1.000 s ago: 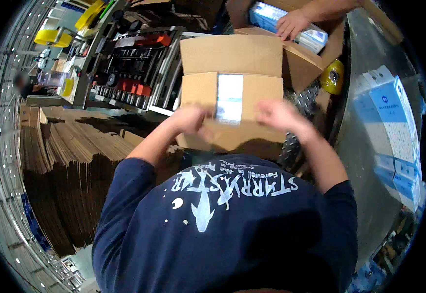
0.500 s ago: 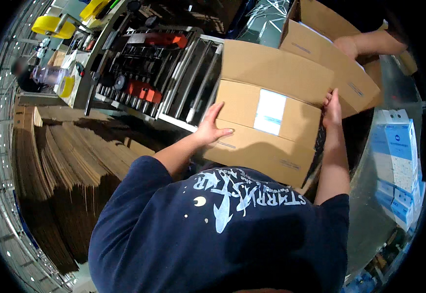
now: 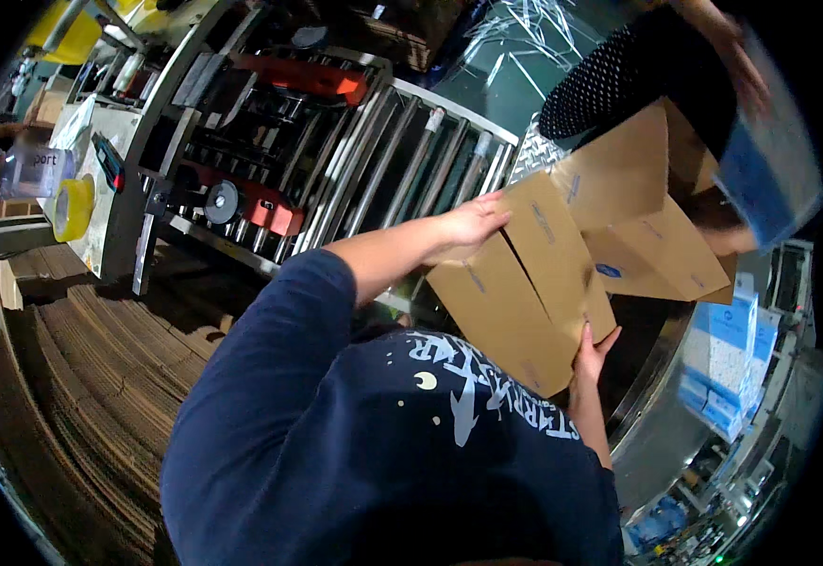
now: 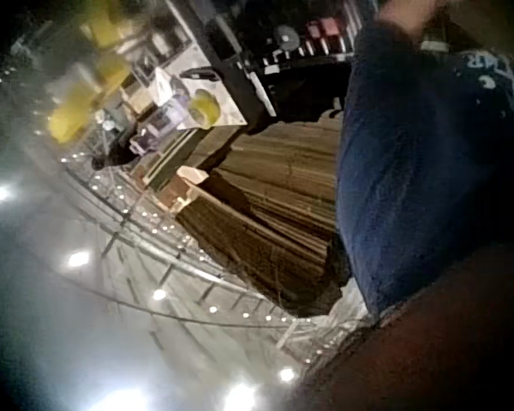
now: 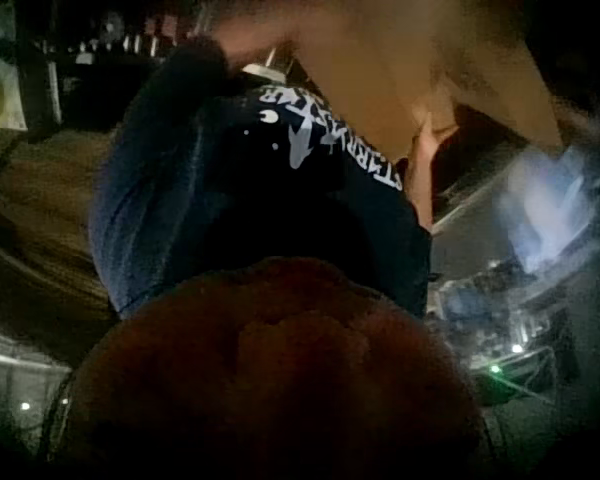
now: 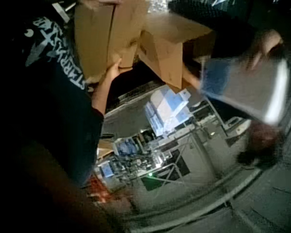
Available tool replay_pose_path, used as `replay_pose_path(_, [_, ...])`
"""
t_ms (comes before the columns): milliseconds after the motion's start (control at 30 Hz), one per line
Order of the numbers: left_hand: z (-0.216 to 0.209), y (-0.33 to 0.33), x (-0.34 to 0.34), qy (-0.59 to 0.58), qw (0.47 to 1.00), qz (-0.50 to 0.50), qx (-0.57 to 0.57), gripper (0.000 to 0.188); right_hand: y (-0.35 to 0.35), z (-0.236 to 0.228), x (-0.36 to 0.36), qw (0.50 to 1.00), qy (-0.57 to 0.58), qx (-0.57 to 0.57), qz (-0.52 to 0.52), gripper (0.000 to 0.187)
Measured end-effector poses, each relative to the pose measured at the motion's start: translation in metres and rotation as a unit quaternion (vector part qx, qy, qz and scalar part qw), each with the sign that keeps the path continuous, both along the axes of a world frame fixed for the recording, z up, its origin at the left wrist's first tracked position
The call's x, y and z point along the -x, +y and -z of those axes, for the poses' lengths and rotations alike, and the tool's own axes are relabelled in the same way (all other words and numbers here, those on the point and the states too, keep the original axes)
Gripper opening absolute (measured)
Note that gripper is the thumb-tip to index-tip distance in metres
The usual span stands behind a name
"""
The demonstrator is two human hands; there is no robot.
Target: The person assembles cardboard boxes and packs them with blue and white rectangular packages, using a packing machine to seal the boxes and placing them on a conveyor system.
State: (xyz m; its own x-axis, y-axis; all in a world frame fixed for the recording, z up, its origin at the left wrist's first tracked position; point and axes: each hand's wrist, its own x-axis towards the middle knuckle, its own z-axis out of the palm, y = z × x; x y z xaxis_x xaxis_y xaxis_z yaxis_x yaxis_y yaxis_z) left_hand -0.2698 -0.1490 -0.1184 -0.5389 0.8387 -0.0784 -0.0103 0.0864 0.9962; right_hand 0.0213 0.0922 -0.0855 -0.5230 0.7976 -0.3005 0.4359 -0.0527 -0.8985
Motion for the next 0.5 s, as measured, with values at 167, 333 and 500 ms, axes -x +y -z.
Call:
replay_pose_path(167, [-0.05,-0.088,0.076,-0.019,0.983,-0.129,0.133,0.042,-0.044,-0.017,0.124,0.989,0.041,-0.028,-0.142,0.074])
replay_pose_path(333, [-0.091,-0.169,0.106,0.524,0.713,-0.24,0.399,0.053,-0.13,0.003,0.267,0.972,0.025,-0.109,-0.205,0.064])
replay_pose_path(500, [-0.079,-0.224,0.131,0.519,0.764,-0.213,0.318,0.037,-0.19,0.023,0.358,0.953,0.06,-0.141,-0.263,0.056])
